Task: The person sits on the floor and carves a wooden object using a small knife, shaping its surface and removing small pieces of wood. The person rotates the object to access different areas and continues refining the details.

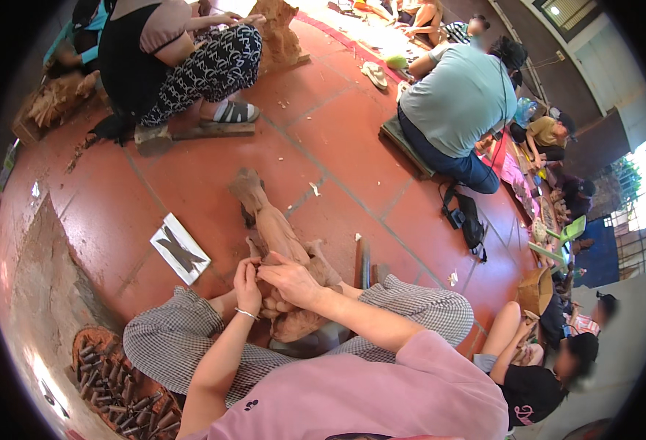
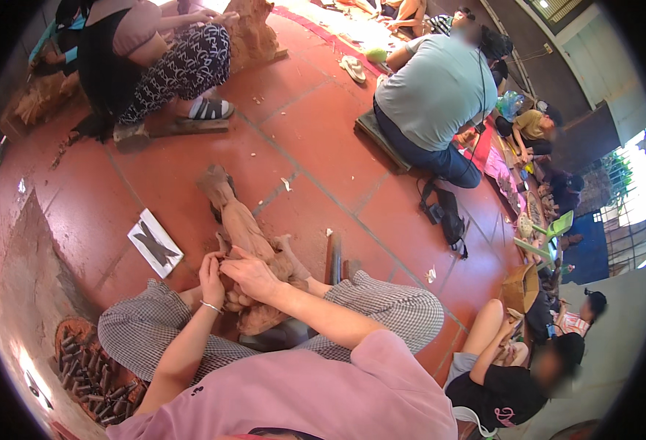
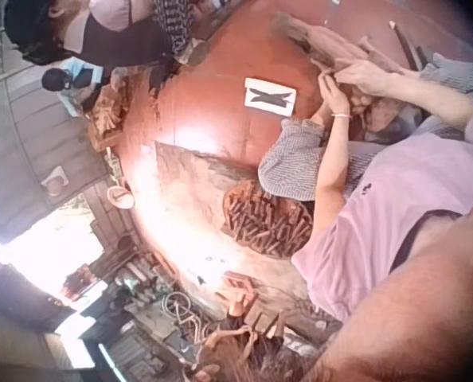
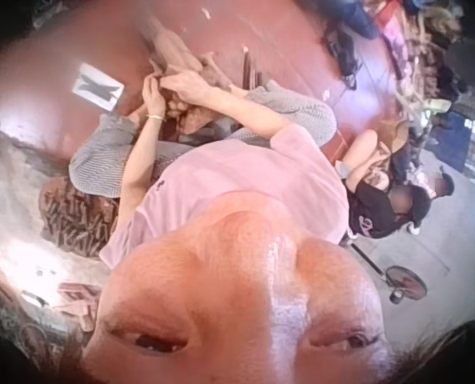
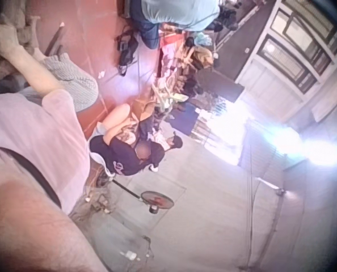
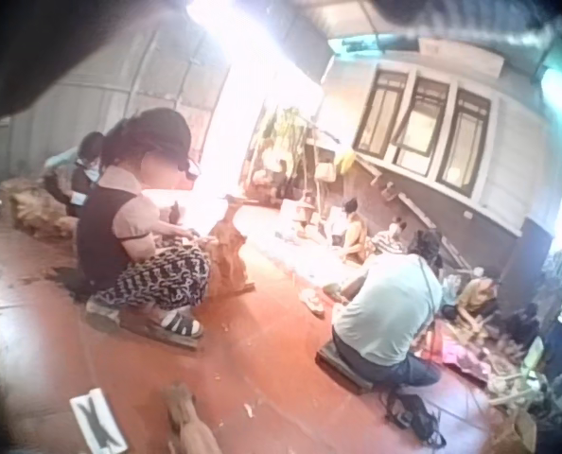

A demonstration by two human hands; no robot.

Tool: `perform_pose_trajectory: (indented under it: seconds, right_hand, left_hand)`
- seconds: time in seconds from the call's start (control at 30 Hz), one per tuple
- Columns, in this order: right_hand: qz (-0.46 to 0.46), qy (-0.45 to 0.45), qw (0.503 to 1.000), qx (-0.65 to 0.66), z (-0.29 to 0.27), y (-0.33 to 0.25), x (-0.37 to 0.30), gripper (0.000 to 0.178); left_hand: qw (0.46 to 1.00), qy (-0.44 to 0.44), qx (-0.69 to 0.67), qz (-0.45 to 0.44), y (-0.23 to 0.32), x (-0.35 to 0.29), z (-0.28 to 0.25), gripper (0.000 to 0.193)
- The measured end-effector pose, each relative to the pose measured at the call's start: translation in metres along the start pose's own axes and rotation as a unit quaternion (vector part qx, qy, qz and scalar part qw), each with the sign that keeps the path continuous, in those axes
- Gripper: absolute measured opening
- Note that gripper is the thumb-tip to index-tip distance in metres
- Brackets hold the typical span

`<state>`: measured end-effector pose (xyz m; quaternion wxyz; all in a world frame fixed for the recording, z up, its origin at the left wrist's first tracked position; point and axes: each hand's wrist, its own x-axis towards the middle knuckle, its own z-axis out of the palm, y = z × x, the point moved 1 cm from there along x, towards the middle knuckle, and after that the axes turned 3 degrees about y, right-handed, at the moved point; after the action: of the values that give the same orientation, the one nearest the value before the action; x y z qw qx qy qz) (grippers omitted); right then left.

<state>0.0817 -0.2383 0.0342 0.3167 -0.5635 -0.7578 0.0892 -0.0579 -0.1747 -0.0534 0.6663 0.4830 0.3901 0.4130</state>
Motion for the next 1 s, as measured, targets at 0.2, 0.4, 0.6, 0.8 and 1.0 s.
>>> perform_pose_trajectory:
  seconds: [0.2,0.4,0.6,0.8,1.0]
  right_hand:
    - [0.019,-0.017,1.000,0.004,-0.035,-0.001,-0.021,0.038]
    - [0.005,-0.008,0.999,0.042,-0.007,0.004,0.001,0.036]
    - [0.009,-0.032,0.999,0.029,-0.038,0.015,-0.027,0.039]
    - [0.006,-0.007,0.996,0.084,-0.012,0.006,-0.005,0.036]
    - [0.008,-0.021,0.996,0.090,-0.031,0.019,-0.013,0.033]
  left_hand:
    - [0.997,0.009,0.069,0.038,0.005,-0.003,0.004,0.026]
    - [0.999,-0.007,0.043,-0.003,0.003,0.000,0.000,0.025]
    - [0.996,0.009,0.073,0.055,-0.001,0.002,0.002,0.023]
    - [0.999,-0.014,0.024,-0.030,0.002,-0.001,-0.001,0.023]
    - [0.998,0.002,0.051,0.037,-0.005,0.002,0.000,0.025]
